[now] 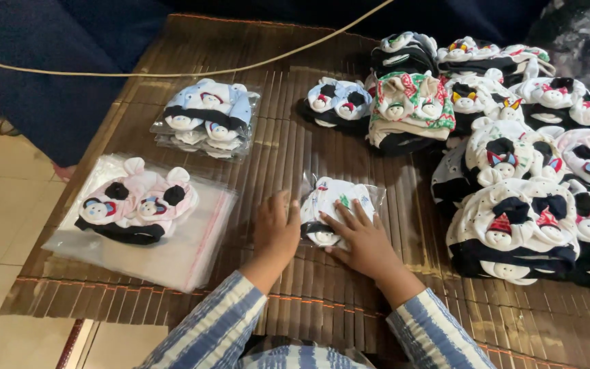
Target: Packaging baby hats into individual plastic bags on a floor mat
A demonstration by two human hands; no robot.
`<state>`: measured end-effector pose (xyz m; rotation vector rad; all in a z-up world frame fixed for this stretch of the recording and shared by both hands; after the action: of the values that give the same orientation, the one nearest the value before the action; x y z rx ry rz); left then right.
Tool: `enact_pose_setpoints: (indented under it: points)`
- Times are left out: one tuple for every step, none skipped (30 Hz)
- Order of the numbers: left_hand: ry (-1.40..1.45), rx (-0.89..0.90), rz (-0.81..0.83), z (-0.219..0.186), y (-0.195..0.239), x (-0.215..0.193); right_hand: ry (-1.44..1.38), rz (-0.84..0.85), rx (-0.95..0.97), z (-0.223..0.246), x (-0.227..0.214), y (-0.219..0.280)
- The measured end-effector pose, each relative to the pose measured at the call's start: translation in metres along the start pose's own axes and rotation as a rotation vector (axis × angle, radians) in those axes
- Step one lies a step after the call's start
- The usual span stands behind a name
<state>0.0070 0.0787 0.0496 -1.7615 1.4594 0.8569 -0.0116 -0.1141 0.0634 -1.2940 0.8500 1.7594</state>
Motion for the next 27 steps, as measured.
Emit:
enact_pose_setpoints:
  points:
    - [0.086,-0.140,0.071,0.019,0.004,0.004,-0.079,-0.034,0.008,-0.003,-0.003,0.001]
    - [0.174,-0.280,0.140,0.038,0.010,0.010,-0.159,-0.067,0.016,-0.006,-0.007,0.001]
    - [0.173,-0.287,0.133,0.048,0.006,0.020,-0.160,-0.065,0.007,-0.009,-0.008,0.003]
    - [0.386,-0.467,0.417,0.064,0.012,0.052,-0.363,-0.122,-0.007,-0.012,-0.014,0.005]
    - [0.600,-0.642,0.705,0.074,0.026,0.081,-0.571,-0.176,-0.019,-0.015,-0.017,0.008]
    - [0.600,-0.650,0.698,0.066,0.026,0.071,-0.576,-0.170,-0.027,-0.012,-0.017,0.009]
    - [0.886,-0.610,0.760,0.045,0.026,0.066,-0.624,-0.172,-0.064,-0.007,-0.019,0.010]
    - [1.173,-0.557,0.812,0.024,0.025,0.057,-0.672,-0.174,-0.101,-0.002,-0.020,0.011]
    - [1.173,-0.565,0.801,0.028,0.021,0.066,-0.679,-0.168,-0.110,0.009,-0.020,0.014]
    - [1.216,-0.537,0.773,0.029,0.014,0.072,-0.557,-0.109,-0.098,0.021,-0.016,0.017]
    - [1.261,-0.504,0.748,0.028,0.005,0.080,-0.430,-0.054,-0.085,0.029,-0.014,0.020]
    - [1.261,-0.507,0.739,0.032,0.007,0.077,-0.431,-0.051,-0.093,0.031,-0.003,0.022]
    - [1.251,-0.460,0.680,0.035,0.005,0.072,-0.324,-0.098,-0.122,0.033,0.004,0.025]
    - [1.239,-0.414,0.620,0.037,0.003,0.066,-0.217,-0.144,-0.150,0.035,0.011,0.028]
    - [1.240,-0.415,0.617,0.049,0.000,0.079,-0.217,-0.143,-0.153,0.037,0.015,0.031]
    - [1.178,-0.358,0.595,0.060,-0.005,0.090,-0.156,-0.161,-0.194,0.041,0.018,0.034]
    - [1.114,-0.299,0.574,0.071,-0.010,0.100,-0.095,-0.182,-0.233,0.045,0.021,0.038]
    - [1.113,-0.299,0.572,0.067,-0.009,0.091,-0.095,-0.183,-0.235,0.047,0.017,0.040]
    - [0.947,-0.287,0.526,0.067,-0.010,0.079,-0.175,-0.191,-0.265,0.051,0.012,0.042]
    - [0.781,-0.274,0.478,0.067,-0.012,0.067,-0.255,-0.199,-0.295,0.054,0.006,0.043]
    - [0.779,-0.274,0.476,0.053,-0.017,0.034,-0.257,-0.199,-0.297,0.049,0.007,0.043]
    - [0.683,-0.237,0.500,0.039,-0.021,0.001,-0.283,-0.263,-0.280,0.041,0.004,0.043]
    - [0.588,-0.199,0.519,0.024,-0.025,-0.033,-0.308,-0.327,-0.266,0.034,0.001,0.042]
    - [0.586,-0.198,0.514,0.027,-0.040,-0.051,-0.308,-0.330,-0.270,0.030,0.000,0.041]
    - [0.598,-0.160,0.431,0.029,-0.058,-0.075,-0.361,-0.376,-0.245,0.024,-0.003,0.040]
    - [0.609,-0.122,0.348,0.030,-0.076,-0.099,-0.414,-0.421,-0.219,0.018,-0.006,0.040]
    - [0.604,-0.117,0.345,0.041,-0.098,-0.115,-0.416,-0.428,-0.222,0.016,-0.002,0.039]
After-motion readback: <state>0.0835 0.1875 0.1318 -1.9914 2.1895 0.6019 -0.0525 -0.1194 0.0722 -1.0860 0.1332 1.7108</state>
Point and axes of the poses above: each hand's wrist, its own y-axis away from the middle knuckle, its own x-axis out of the palm, z = x × y, the point moved 7 cm from there along -y, towards the middle knuckle, and after that the axes turned 13 degrees about -y, right-handed, at the moved point
